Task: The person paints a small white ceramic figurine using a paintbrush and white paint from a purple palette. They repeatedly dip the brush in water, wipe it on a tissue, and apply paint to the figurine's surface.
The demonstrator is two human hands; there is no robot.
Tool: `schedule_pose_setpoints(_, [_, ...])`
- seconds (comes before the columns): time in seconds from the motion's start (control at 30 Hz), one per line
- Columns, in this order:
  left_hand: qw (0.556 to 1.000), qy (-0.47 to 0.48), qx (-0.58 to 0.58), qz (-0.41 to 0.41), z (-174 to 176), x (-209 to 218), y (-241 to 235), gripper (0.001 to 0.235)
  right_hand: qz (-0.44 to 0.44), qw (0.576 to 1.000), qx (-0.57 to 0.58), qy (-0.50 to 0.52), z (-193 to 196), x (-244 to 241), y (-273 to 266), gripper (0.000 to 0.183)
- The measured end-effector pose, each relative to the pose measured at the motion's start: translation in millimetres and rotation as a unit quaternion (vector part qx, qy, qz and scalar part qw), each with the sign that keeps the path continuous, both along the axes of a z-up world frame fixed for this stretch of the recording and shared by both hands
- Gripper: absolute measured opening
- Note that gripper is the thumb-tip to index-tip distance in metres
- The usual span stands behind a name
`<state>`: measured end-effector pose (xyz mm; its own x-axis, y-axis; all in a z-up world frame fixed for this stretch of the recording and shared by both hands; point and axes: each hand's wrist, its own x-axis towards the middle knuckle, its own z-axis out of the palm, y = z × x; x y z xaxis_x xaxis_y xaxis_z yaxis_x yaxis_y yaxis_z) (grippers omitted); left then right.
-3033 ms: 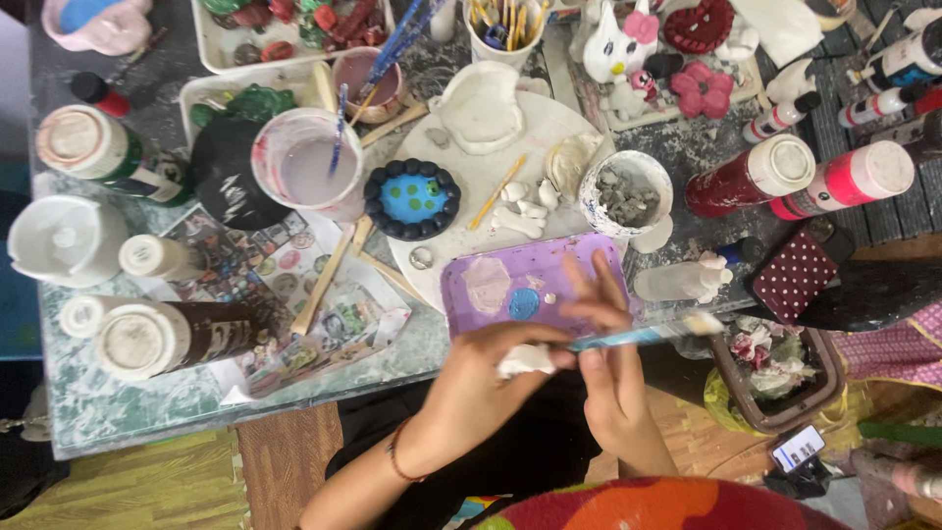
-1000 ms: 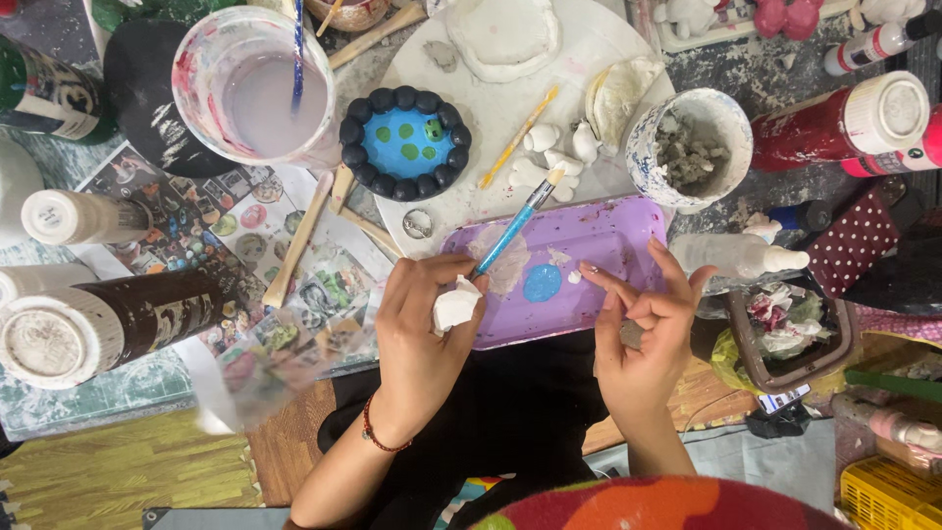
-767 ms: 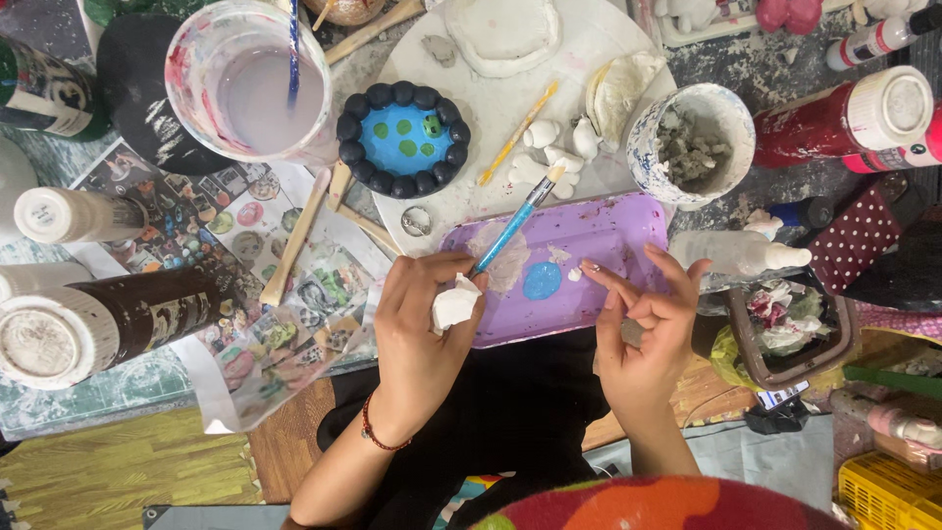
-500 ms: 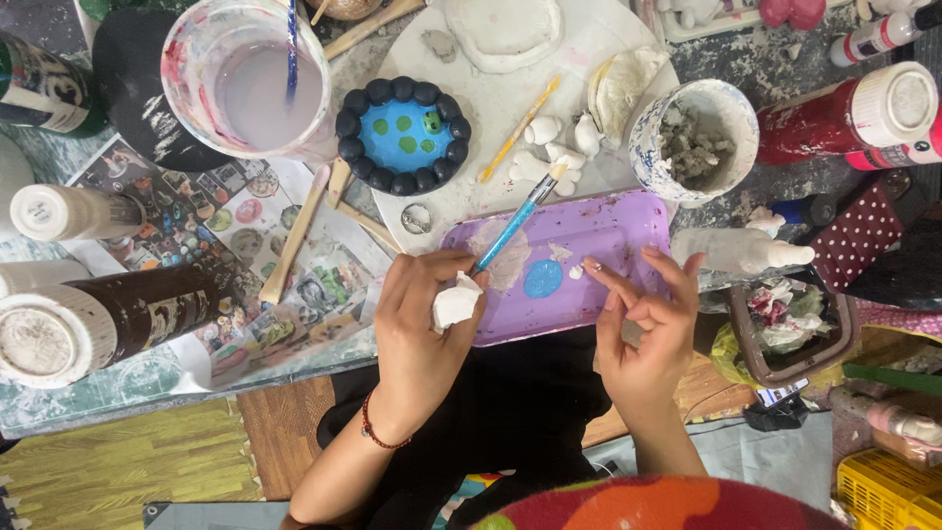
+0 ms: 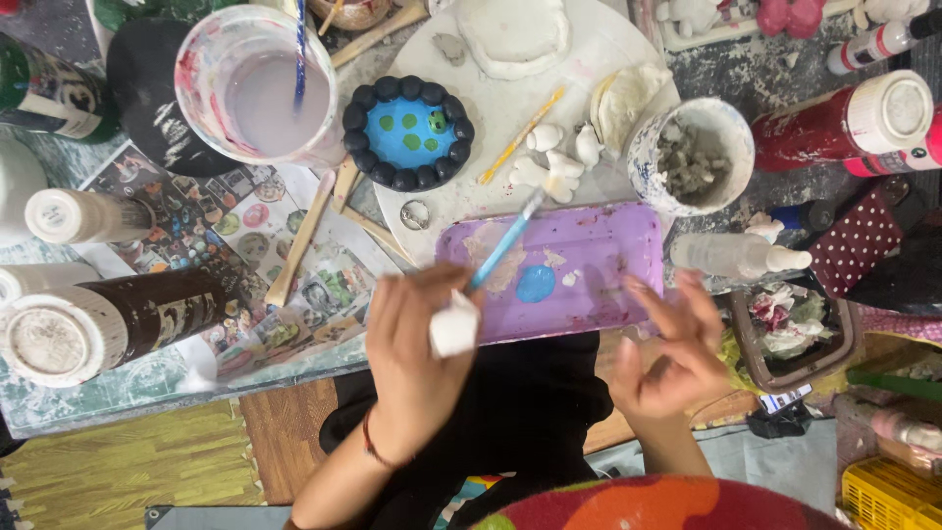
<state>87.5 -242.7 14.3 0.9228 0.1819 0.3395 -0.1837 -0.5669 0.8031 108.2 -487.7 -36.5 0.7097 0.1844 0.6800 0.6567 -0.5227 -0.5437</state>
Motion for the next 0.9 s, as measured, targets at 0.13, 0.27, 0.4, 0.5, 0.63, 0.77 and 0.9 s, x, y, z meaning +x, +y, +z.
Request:
schedule_pose_setpoints(0.13, [0.995,-0.002,-0.058,-0.079,10,-22,-19,0.030,-0.041,0.997,-0.010,-0.064,-7,-9,-2,0.028])
schedule_pose_setpoints(0.27, [0.977,0.030,-0.135,-0.165,8,-24,-39,0.026,-0.058,0.990,-0.127,-0.038,14,-20,7,0.016])
schedule_pose_setpoints(0.4, [0.969,0.029,-0.146,-0.198,11,-21,-45,0.030,-0.029,0.986,-0.123,-0.104,22,-2,15,0.031])
schedule_pose_setpoints(0.5, [0.973,-0.032,-0.122,-0.192,10,-19,-33,0.039,-0.012,0.999,0.041,0.008,16,3,2,0.020])
schedule_pose_setpoints(0.63, [0.991,-0.127,-0.026,-0.025,-6,-13,-11,0.028,-0.054,0.940,0.298,0.155,6,-3,-18,0.021])
schedule_pose_setpoints(0.77, [0.993,-0.100,-0.041,0.050,-37,-6,12,0.027,-0.021,0.897,0.401,0.186,-8,-15,-24,0.021])
schedule_pose_setpoints(0.9, [0.992,-0.077,-0.073,0.068,-68,-4,15,0.030,-0.053,0.924,0.334,0.178,-17,-24,-20,0.020])
